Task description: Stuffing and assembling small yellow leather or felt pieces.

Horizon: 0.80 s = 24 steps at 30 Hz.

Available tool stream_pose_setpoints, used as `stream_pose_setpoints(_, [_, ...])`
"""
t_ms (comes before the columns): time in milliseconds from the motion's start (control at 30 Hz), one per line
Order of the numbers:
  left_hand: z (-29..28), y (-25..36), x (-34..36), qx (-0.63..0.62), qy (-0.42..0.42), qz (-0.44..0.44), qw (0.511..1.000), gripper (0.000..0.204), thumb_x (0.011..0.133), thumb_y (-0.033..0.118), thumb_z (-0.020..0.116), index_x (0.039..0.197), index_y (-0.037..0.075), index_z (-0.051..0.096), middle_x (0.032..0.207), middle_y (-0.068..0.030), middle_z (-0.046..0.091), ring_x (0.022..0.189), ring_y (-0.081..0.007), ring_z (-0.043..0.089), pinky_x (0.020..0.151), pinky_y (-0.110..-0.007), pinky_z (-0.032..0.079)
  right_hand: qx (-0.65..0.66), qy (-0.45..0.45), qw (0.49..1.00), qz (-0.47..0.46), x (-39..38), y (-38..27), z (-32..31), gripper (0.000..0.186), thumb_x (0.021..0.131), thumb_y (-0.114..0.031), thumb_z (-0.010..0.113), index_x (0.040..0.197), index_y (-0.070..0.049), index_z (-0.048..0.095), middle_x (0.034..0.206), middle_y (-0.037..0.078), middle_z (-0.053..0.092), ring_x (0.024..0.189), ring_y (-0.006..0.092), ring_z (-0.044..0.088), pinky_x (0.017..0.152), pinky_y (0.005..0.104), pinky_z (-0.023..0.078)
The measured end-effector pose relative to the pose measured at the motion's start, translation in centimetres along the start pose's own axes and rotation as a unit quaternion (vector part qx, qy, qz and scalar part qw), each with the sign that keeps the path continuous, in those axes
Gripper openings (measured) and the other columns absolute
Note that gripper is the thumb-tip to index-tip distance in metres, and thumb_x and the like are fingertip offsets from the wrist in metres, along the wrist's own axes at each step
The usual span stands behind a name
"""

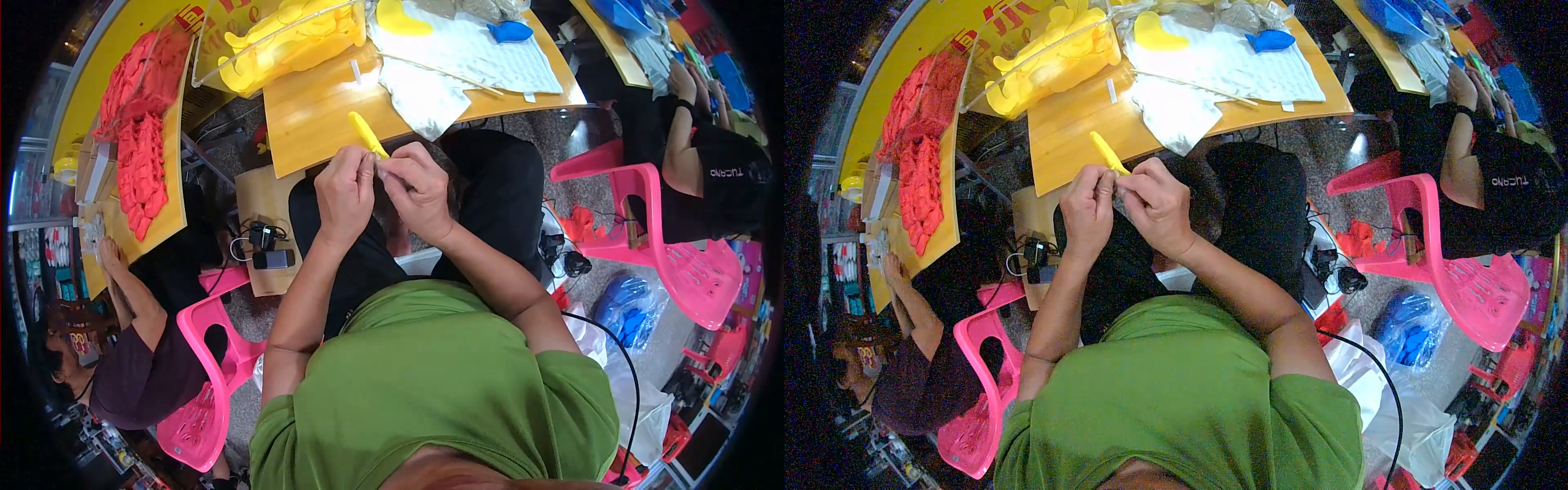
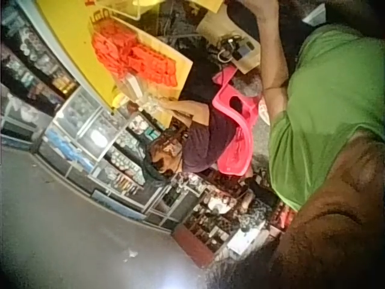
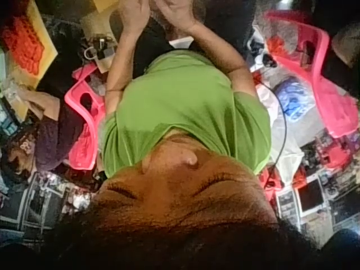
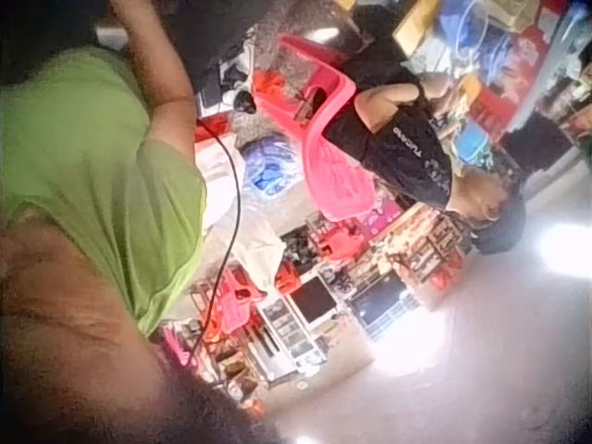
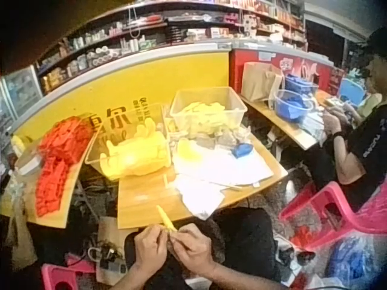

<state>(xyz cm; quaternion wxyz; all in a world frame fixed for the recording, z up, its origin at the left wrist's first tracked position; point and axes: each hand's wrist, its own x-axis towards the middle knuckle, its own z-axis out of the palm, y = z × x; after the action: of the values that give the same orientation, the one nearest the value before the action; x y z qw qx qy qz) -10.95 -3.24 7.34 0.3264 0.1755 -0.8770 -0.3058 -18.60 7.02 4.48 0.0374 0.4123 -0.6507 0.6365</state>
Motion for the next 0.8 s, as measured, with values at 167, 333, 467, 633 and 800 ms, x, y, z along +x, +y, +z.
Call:
stream_pose_setpoints(167, [-0.3, 0.5, 0.0, 0.128, -0.031, 0.092, 0.987, 0.013, 0.085, 0.011, 0.057, 0.078, 0.003, 0.051, 0.072, -0.0138, 0.053, 0.066, -0.0339, 0.056, 0.055, -0.041, 0.044, -0.024, 0.062, 0.998, -0.004, 0.5, 1.1, 0.6, 0.012, 0.072, 0.0, 0.067, 0.082, -0.003, 0.062, 0.074, 0.01, 0.057, 0.061, 0.0207, 0.057, 0.055, 0.029, 0.046])
stream_pose_setpoints(333, [-0.2, 0.3, -0.8, 0.073, -0.017, 0.053, 0.996, 0.014, 0.085, 0.012, 0.058, 0.079, 0.002, 0.05, 0.076, -0.0148, 0.05, 0.072, -0.0349, 0.054, 0.06, -0.042, 0.043, 0.17, 0.072, 0.942, 0.281, 0.3, -0.6, 0.7, 0.008, 0.076, -0.002, 0.067, 0.081, 0.0, 0.061, 0.075, 0.003, 0.061, 0.065, 0.0111, 0.057, 0.058, 0.0254, 0.047])
stream_pose_setpoints(467, [-0.5, 0.0, -1.0, 0.051, 0.001, 0.026, 0.998, 0.013, 0.085, 0.01, 0.058, 0.079, 0.001, 0.049, 0.077, -0.0153, 0.049, 0.071, -0.0344, 0.052, 0.061, -0.041, 0.042, 0.4, 0.067, 0.832, 0.378, 0.1, -1.3, 0.3, 0.011, 0.079, 0.001, 0.064, 0.09, 0.003, 0.065, 0.085, 0.003, 0.064, 0.073, 0.009, 0.058, 0.066, 0.023, 0.048])
stream_pose_setpoints(633, [-0.9, 0.4, -0.9, 0.004, 0.011, -0.019, 1.0, 0.012, 0.083, 0.004, 0.058, 0.08, 0.001, 0.047, 0.076, -0.0144, 0.046, 0.069, -0.0326, 0.05, 0.06, -0.039, 0.041, 0.427, 0.036, 0.85, 0.306, -0.2, -0.7, 0.5, 0.014, 0.078, 0.004, 0.062, 0.091, 0.003, 0.066, 0.089, 0.007, 0.065, 0.08, 0.0107, 0.06, 0.073, 0.0236, 0.049])
stream_pose_setpoints(800, [-0.7, 0.7, -1.3, -0.022, 0.009, 0.006, 1.0, 0.011, 0.084, 0.004, 0.057, 0.08, 0.001, 0.047, 0.077, -0.0143, 0.047, 0.069, -0.0318, 0.05, 0.061, -0.038, 0.041, 0.28, 0.021, 0.943, 0.176, -0.1, -0.3, 0.9, 0.012, 0.077, 0.006, 0.061, 0.087, 0.003, 0.067, 0.09, 0.009, 0.065, 0.082, 0.0131, 0.061, 0.074, 0.0252, 0.049])
